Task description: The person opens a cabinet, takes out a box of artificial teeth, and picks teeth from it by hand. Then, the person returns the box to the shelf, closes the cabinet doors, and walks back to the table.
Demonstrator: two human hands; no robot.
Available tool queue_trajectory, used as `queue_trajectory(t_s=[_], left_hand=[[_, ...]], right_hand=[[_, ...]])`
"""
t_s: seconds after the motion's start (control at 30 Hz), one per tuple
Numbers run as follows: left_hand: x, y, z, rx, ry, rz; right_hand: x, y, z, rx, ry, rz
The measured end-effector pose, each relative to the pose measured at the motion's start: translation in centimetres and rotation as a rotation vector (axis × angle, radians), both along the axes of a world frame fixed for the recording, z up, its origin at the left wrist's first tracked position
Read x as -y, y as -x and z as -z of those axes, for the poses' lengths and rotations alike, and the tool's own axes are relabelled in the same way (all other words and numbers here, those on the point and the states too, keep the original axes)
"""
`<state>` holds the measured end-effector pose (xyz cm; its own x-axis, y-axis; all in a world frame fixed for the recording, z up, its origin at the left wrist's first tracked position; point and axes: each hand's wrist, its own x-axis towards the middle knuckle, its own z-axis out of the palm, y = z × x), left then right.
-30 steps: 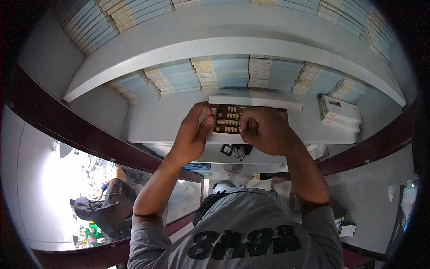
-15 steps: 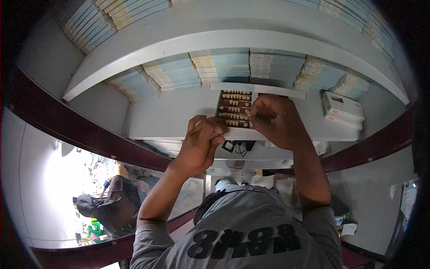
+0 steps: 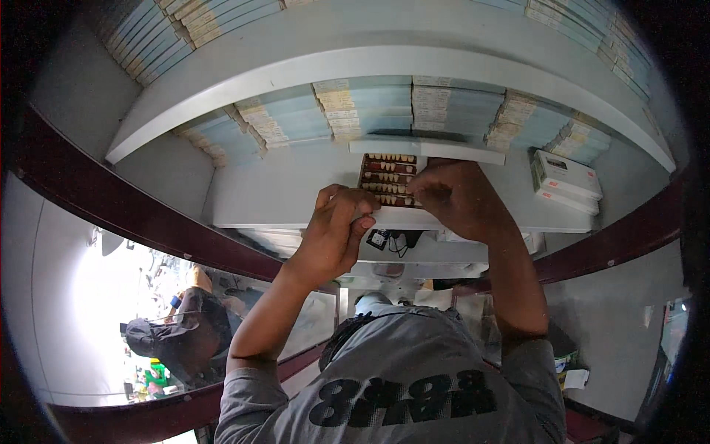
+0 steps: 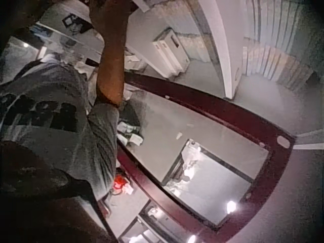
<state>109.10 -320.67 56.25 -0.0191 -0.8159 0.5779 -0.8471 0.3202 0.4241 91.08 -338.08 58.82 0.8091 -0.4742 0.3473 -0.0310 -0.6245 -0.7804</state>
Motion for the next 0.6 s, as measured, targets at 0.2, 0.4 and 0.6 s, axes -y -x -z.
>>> queue_trajectory(t_s=[0.2, 0.4, 0.6], left_hand=[[0.3, 0.0, 0.2, -0.025, 0.064, -0.038], [0.7, -1.8, 1.3, -0.251, 0.133, -0.048], [0.8, -2.9, 2.2, -0.247, 0.208, -0.044]], right_hand=[[0.0, -0.6, -0.8, -0.26, 0.326, -0.04], [0.8, -1.0, -0.6, -0.264, 0.369, -0.151], [0.5, -1.2, -0.6, -0.286, 0.294, -0.114]])
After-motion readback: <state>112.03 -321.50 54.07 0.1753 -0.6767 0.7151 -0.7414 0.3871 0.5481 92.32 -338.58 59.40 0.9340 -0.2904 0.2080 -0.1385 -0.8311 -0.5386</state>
